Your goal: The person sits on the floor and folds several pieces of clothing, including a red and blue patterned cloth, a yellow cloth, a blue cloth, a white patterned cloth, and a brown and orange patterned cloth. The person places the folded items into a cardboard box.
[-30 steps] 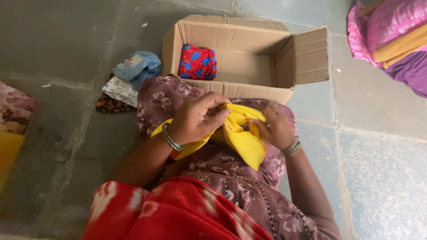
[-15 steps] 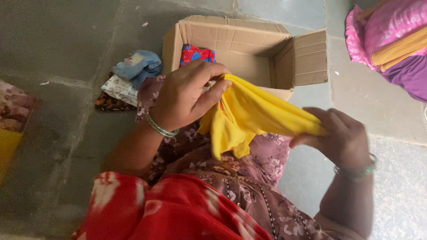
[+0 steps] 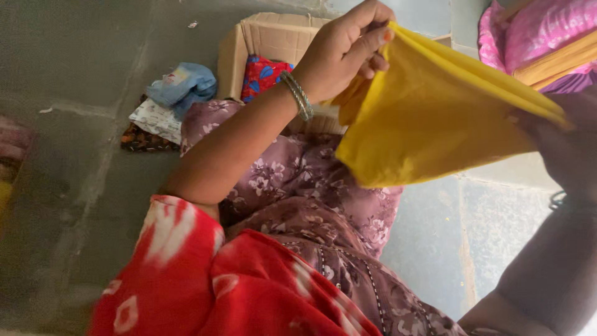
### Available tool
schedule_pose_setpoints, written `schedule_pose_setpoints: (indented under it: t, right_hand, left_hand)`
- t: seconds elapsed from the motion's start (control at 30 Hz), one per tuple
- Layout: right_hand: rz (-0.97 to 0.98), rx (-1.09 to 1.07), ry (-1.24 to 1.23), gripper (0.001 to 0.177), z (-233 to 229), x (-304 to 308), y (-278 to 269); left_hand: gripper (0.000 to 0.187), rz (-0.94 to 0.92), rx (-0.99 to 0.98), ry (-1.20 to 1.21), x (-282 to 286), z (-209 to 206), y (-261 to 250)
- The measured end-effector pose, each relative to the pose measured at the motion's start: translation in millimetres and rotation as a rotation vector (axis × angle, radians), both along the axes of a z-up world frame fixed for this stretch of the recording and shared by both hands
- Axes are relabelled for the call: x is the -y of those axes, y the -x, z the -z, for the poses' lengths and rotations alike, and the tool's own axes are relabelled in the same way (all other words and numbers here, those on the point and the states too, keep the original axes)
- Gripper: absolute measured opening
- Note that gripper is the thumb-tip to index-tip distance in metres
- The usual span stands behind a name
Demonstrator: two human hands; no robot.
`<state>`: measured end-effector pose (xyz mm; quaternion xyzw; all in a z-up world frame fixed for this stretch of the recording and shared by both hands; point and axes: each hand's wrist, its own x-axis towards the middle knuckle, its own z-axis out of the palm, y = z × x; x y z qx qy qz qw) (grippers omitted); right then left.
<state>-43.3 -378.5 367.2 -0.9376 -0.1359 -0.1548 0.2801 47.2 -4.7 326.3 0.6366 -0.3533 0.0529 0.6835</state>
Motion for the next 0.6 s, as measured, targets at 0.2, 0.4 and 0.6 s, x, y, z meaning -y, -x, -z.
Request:
schedule_pose_setpoints:
  t: [0.2,0.4,0.6]
  right_hand:
    - [0.161,-0.286,0.146,0.024,12,21,63]
    - [-0.381,-0.746,0.182,0.049,150,-36,113]
    - [-0.433,-1.074,0.098,0.070,211,-64,98]
  left_hand:
    - [0.013,-0.014,0.349,-0.161,-14,32,40]
    - [0.022,0.302,-0.121,-0.532,-36,168,101]
    - [0.026,0.358,-0.215,-0.658,-51,247,125]
